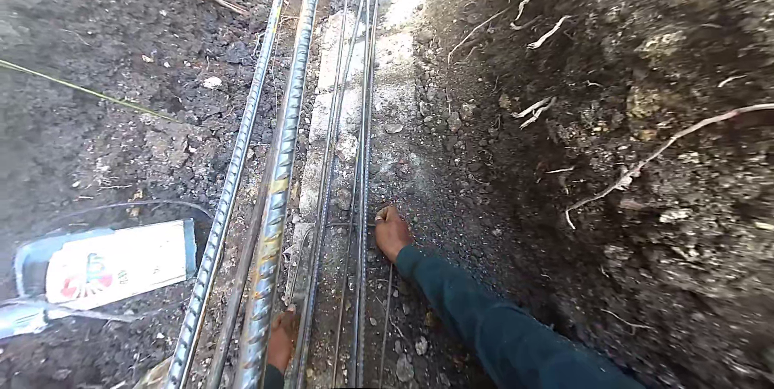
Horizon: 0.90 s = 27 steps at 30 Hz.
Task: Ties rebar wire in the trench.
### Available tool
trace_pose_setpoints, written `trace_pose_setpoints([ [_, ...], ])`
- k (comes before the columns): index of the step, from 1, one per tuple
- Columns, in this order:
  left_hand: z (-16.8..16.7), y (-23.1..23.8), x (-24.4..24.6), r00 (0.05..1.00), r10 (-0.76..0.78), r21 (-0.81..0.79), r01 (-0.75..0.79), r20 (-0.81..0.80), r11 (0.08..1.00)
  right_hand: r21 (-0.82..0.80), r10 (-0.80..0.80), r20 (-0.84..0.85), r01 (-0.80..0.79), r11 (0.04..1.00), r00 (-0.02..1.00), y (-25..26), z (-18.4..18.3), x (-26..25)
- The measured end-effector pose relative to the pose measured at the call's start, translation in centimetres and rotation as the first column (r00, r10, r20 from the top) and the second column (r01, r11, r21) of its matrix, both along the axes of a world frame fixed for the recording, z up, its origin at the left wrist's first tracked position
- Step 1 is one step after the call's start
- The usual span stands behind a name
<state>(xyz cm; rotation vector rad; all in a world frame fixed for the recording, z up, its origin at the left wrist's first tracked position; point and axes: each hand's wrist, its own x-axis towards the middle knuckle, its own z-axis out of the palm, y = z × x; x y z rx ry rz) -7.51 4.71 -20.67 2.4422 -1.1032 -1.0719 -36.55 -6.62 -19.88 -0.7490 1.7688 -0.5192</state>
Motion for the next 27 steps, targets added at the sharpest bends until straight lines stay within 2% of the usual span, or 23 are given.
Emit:
trace_pose_setpoints([
  [2, 1.5, -0.4, -0.3, 0.998, -0.049, 0.088, 0.046, 0.039, 0.995, 0.010, 0.040, 0.011, -0.041, 0.999, 0.999, 0.2, 0.1, -0.2],
  [4, 2.9, -0.9, -0.1, 0.989, -0.149, 0.262, 0.141, 0.010, 0.955, 0.002, 0.086, -0.005, -0.086, 0.996, 0.996, 0.3, 0.1, -0.2],
  [5, -0.5, 0.7, 0.9, 0.982, -0.138, -0.046, 0.145, 0.131, 0.988, 0.001, 0.102, -0.022, -0.102, 0.995, 0.995, 0.4, 0.0, -0.1],
  [6, -1.7, 0.6, 1.8, 0.984, -0.146, -0.074, 0.154, 0.100, 0.985, 0.001, 0.112, -0.038, -0.113, 0.994, 0.993, 0.5, -0.1, 0.0],
  [9, -1.4, -0.4, 1.4, 0.996, -0.071, 0.068, 0.067, 0.045, 0.995, 0.005, 0.179, -0.125, -0.180, 0.984, 0.976, 0.4, -0.8, 0.0],
  [11, -0.6, -0.6, 0.9, 0.997, -0.078, 0.129, 0.075, 0.024, 0.989, 0.004, 0.217, -0.175, -0.220, 0.975, 0.960, 0.3, -1.0, 0.0],
  [12, -0.3, -0.7, 0.6, 0.999, -0.050, 0.144, 0.050, -0.001, 0.988, 0.004, 0.233, -0.187, -0.237, 0.972, 0.954, 0.2, -1.1, 0.0],
  [15, -2.8, -0.7, 1.9, 0.993, 0.029, 0.134, -0.013, -0.115, 0.991, -0.021, 0.257, -0.202, -0.267, 0.964, 0.945, 0.1, -1.5, -0.2],
  [18, -2.9, -0.6, 2.0, 0.983, 0.043, 0.175, -0.011, -0.181, 0.985, -0.053, 0.268, -0.208, -0.284, 0.957, 0.941, 0.0, -1.9, -0.6],
  [20, -2.3, -0.5, 2.0, 0.982, 0.046, 0.190, -0.010, -0.184, 0.982, -0.096, 0.270, -0.225, -0.297, 0.950, 0.936, -0.3, -2.7, -0.8],
  [23, -1.0, -0.7, 1.9, 0.987, -0.005, 0.239, 0.043, -0.160, 0.970, -0.061, 0.309, -0.243, -0.332, 0.941, 0.919, -0.8, -2.4, -1.1],
  [27, 1.1, -1.4, 1.3, 0.991, -0.026, 0.332, 0.069, -0.132, 0.941, -0.092, 0.299, -0.246, -0.329, 0.940, 0.922, -1.0, -2.4, -1.4],
])
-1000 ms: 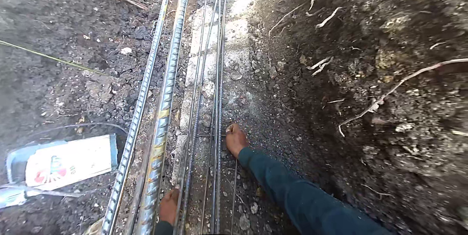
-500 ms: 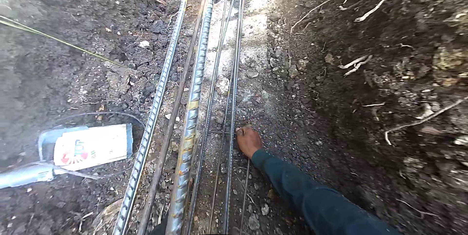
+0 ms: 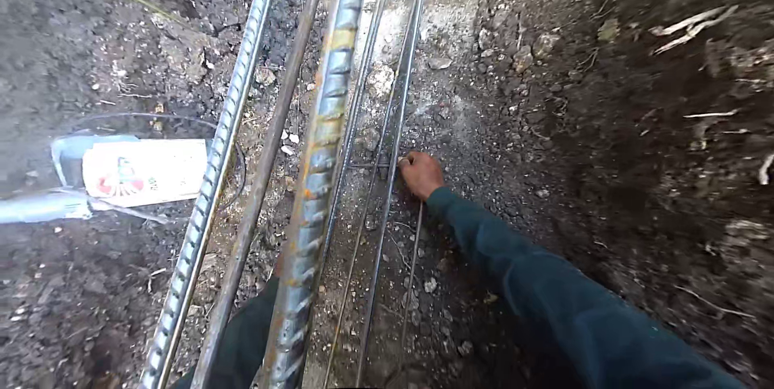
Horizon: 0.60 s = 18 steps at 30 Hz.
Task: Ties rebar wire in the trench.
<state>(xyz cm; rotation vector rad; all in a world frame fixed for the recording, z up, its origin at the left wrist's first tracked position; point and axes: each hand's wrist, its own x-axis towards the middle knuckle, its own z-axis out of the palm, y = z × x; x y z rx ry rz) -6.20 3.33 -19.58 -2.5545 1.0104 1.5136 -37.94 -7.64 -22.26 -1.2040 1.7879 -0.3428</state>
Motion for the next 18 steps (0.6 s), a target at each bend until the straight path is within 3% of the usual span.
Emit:
trace_pose_setpoints([
  [2, 0.2, 0.2, 0.0, 0.995, -0.097, 0.004, 0.097, 0.035, 0.995, 0.001, -0.054, 0.035, 0.054, 0.999, 0.998, 0.0, 0.0, -0.1],
  [4, 0.7, 0.4, -0.6, 0.993, -0.115, -0.036, 0.117, 0.034, 0.993, 0.100, -0.175, 0.114, 0.164, 0.981, 0.978, 0.3, 0.4, 0.1],
  [8, 0.2, 1.9, -2.4, 0.998, 0.004, -0.150, -0.014, -0.070, 0.989, 0.225, -0.405, 0.217, 0.359, 0.906, 0.888, 1.4, 0.1, 0.2],
  [11, -2.2, 2.5, -2.1, 0.991, 0.079, -0.180, -0.097, -0.108, 0.979, 0.172, -0.424, 0.210, 0.393, 0.903, 0.881, 0.8, -0.1, -0.3],
  [14, -4.1, 2.6, -1.8, 0.999, 0.040, -0.209, -0.045, -0.030, 0.977, 0.115, -0.413, 0.212, 0.397, 0.911, 0.886, 0.6, 0.0, -0.4],
  [18, -2.5, 2.1, -3.0, 0.994, -0.046, -0.192, 0.066, 0.102, 0.979, 0.061, -0.398, 0.187, 0.394, 0.917, 0.898, 1.0, -0.3, -0.3],
])
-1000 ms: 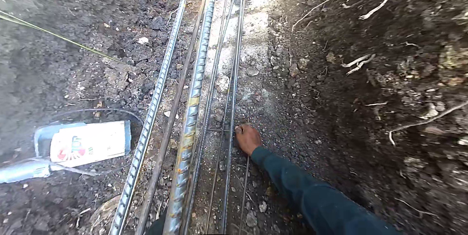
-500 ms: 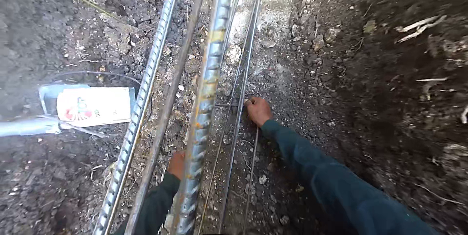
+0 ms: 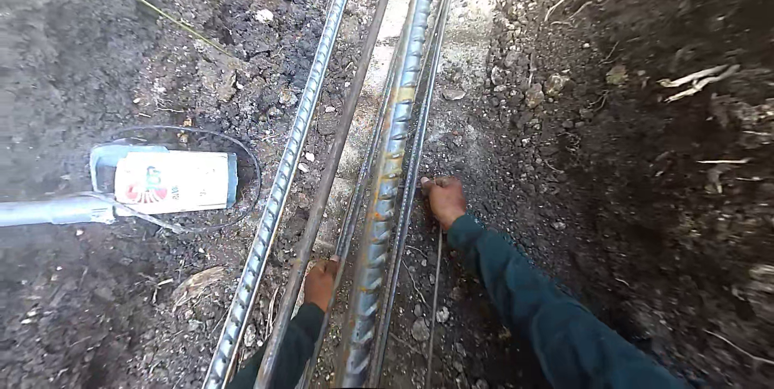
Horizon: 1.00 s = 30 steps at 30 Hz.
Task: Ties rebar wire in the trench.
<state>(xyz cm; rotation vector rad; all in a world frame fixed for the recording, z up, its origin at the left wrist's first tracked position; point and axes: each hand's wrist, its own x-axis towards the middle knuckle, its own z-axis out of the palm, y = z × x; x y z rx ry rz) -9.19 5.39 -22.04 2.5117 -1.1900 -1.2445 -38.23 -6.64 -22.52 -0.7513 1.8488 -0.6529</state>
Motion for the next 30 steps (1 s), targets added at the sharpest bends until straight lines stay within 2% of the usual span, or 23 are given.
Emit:
trace_pose_setpoints([
  [2, 1.4, -0.1, -0.6, 1.000, -0.014, 0.000, 0.014, 0.022, 1.000, -0.003, -0.015, 0.001, 0.015, 1.000, 1.000, 0.1, -0.2, 0.0],
  [6, 1.2, -0.2, -0.2, 0.997, -0.051, 0.018, 0.050, 0.055, 0.999, 0.010, -0.036, -0.007, 0.036, 0.999, 0.999, 0.3, -0.3, -0.4],
  [9, 2.8, -0.6, -1.3, 0.992, -0.068, 0.028, 0.066, 0.105, 0.997, 0.012, -0.057, -0.040, 0.057, 0.998, 0.998, 1.0, 0.0, -0.6],
  [11, 4.8, -1.2, -2.4, 0.976, -0.138, 0.102, 0.122, 0.169, 0.987, -0.006, -0.100, -0.044, 0.100, 0.995, 0.994, 2.0, 0.1, -0.7],
  [14, 5.3, -2.2, -1.9, 0.907, -0.309, 0.226, 0.249, 0.286, 0.942, -0.001, -0.208, -0.003, 0.208, 0.978, 0.978, 3.9, 0.4, -1.0],
  [19, 5.6, -3.5, -1.8, 0.889, -0.361, 0.242, 0.298, 0.282, 0.924, -0.016, -0.310, -0.004, 0.310, 0.951, 0.951, 5.7, -0.4, -2.2],
  [25, 5.7, -4.2, -2.4, 0.889, -0.429, 0.266, 0.380, 0.159, 0.886, 0.012, -0.216, -0.049, 0.217, 0.976, 0.975, 5.0, -0.8, -3.0],
  [30, 6.2, -4.7, -2.2, 0.823, -0.520, 0.346, 0.430, 0.230, 0.834, 0.090, -0.095, -0.138, 0.108, 0.990, 0.986, 5.0, 0.7, -3.6],
])
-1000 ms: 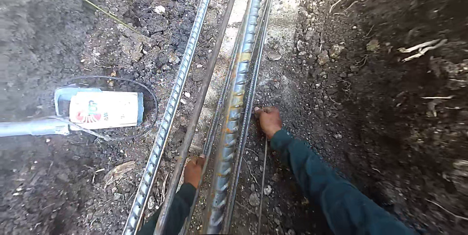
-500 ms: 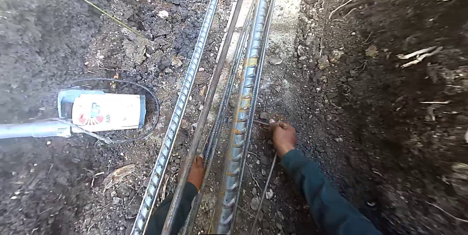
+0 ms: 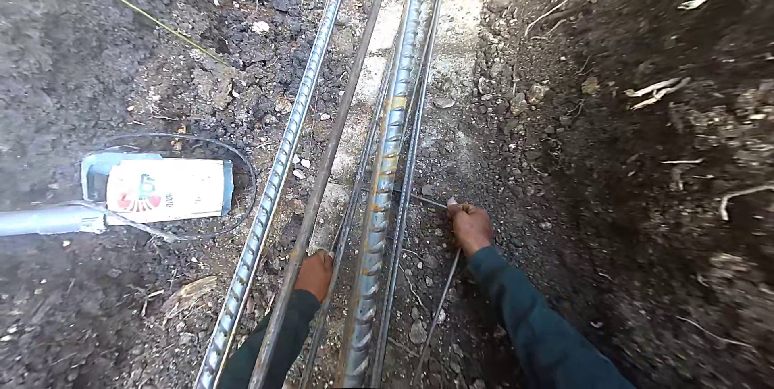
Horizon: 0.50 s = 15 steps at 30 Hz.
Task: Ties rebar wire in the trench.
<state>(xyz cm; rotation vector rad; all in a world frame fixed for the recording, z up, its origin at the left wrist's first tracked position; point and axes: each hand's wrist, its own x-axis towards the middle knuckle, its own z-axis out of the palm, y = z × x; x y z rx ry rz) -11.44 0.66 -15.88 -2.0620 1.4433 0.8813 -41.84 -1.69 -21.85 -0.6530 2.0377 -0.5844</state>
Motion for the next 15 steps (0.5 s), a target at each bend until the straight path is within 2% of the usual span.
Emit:
trace_pose_setpoints([
  [4, 0.0, -0.1, -0.5, 0.995, -0.054, 0.024, 0.052, 0.079, 0.998, 0.058, 0.084, -0.056, -0.080, 0.995, 0.995, 0.4, -0.1, -0.2],
  [7, -0.7, -0.4, 0.0, 0.992, -0.089, 0.035, 0.086, 0.091, 0.996, 0.103, 0.141, -0.035, -0.137, 0.985, 0.989, 0.3, -0.3, -0.4],
  [11, -1.8, -0.7, 1.6, 0.992, -0.122, 0.000, 0.122, 0.019, 0.992, 0.093, 0.191, 0.085, -0.199, 0.976, 0.978, 0.0, -0.3, -0.3],
  [15, -2.7, -0.6, 2.3, 0.993, -0.105, -0.053, 0.102, -0.048, 0.993, 0.041, 0.201, 0.134, -0.208, 0.977, 0.970, -0.2, -1.1, 0.0],
])
